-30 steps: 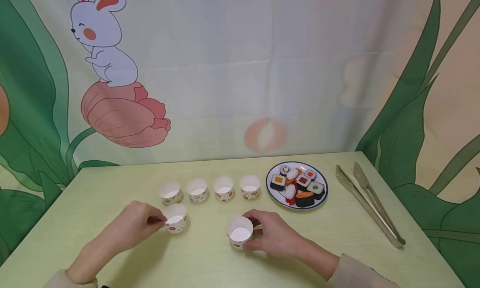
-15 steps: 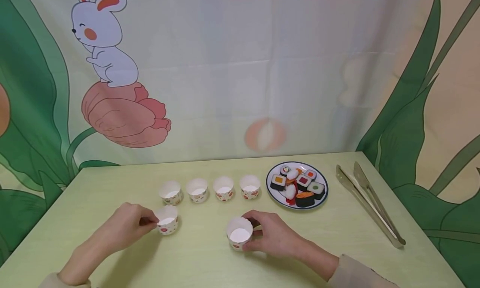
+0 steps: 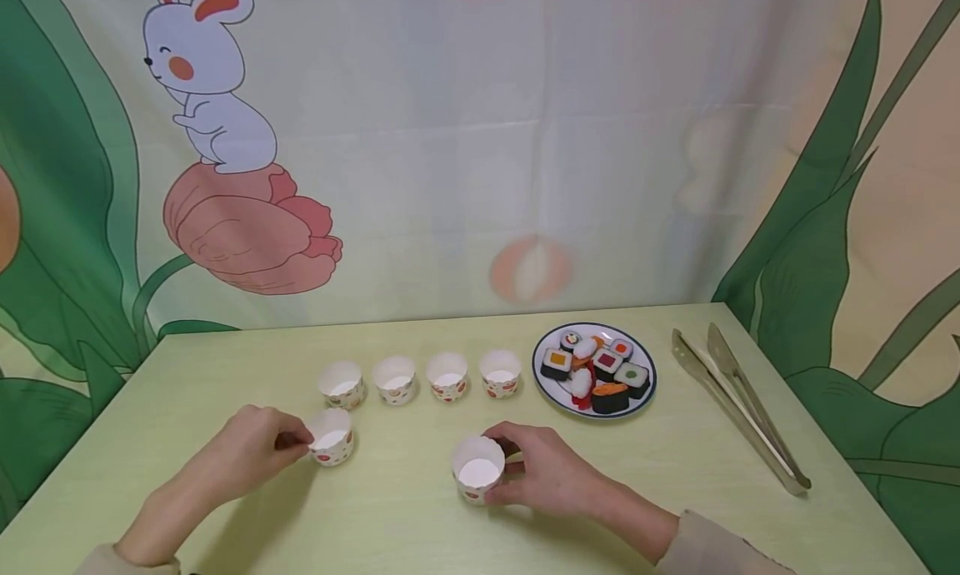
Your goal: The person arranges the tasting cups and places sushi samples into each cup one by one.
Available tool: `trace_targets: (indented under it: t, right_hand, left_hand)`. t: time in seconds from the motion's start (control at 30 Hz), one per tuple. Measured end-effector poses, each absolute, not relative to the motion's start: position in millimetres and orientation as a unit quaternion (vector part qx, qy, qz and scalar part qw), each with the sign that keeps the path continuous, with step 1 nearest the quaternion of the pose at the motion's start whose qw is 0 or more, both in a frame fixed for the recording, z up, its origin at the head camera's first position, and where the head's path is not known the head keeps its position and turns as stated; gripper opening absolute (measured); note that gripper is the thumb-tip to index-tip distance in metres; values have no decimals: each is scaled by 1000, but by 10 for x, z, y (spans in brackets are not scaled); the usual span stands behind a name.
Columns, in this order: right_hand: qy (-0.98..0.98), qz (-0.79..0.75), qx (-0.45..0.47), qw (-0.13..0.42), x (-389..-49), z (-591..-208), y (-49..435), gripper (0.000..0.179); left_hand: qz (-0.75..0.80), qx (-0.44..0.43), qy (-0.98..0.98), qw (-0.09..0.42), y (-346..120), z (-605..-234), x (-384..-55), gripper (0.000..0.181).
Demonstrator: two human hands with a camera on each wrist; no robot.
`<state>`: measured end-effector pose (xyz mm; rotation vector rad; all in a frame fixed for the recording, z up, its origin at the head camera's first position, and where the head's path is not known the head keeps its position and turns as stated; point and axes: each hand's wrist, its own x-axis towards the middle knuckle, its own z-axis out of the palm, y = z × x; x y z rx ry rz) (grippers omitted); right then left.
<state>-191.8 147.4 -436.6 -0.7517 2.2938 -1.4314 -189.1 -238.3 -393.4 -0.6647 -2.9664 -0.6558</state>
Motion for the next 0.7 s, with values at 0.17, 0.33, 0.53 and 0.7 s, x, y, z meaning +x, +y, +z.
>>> trace_targets:
  t: [0.17, 0.33, 0.53, 0.7]
  right_hand:
    - [802, -507, -267, 167, -1911, -4371, 1482, 61]
    - [803, -506, -266, 169, -1915, -4370, 1480, 61]
    - [802, -506, -265, 174, -1916, -4359, 1476, 61]
    - [802, -507, -263, 178, -1913, -4356, 1475, 61]
  left_hand:
    - [-206, -211, -955, 22, -2395, -3944, -1897, 8]
    - [-204, -208, -957, 18, -2402, -3940, -1903, 12]
    - [-204, -195, -959, -2, -2400, -3912, -1905, 11]
    - [-202, -188, -961, -2, -2391, -3878, -1887, 10]
